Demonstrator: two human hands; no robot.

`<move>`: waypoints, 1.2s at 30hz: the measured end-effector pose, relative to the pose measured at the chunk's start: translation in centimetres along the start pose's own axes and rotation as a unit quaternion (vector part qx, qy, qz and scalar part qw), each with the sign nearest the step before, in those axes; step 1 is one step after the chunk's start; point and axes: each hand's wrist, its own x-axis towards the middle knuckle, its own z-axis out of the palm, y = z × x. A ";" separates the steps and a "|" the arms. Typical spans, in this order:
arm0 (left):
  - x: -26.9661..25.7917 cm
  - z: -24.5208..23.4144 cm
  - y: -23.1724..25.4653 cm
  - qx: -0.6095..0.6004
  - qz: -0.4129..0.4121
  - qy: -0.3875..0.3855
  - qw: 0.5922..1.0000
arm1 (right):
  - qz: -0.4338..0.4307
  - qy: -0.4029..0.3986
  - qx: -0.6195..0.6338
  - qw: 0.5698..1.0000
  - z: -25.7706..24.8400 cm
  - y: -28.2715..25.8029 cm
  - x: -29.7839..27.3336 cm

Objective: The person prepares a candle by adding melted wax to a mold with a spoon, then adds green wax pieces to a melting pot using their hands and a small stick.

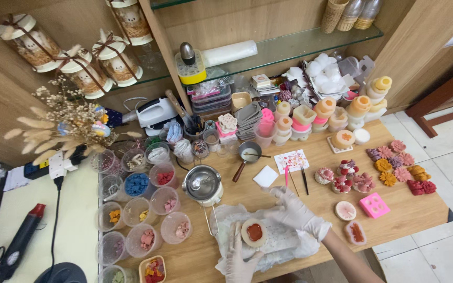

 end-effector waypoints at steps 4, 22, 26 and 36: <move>-0.3 -0.3 1.0 -0.045 0.014 0.014 0.999 | -0.259 0.043 -0.328 0.908 1.6 -7.6 -3.8; -4.4 -4.0 3.7 0.019 -0.036 0.014 0.999 | -0.062 -0.172 -0.343 0.922 7.0 -10.3 -2.2; -6.0 -4.7 4.2 0.030 0.039 0.036 0.998 | -0.111 -0.143 -0.354 0.918 7.6 -8.4 -2.0; -8.0 -4.7 4.4 0.035 0.046 0.048 0.997 | -0.130 -0.136 -0.351 0.917 8.1 -6.8 -1.6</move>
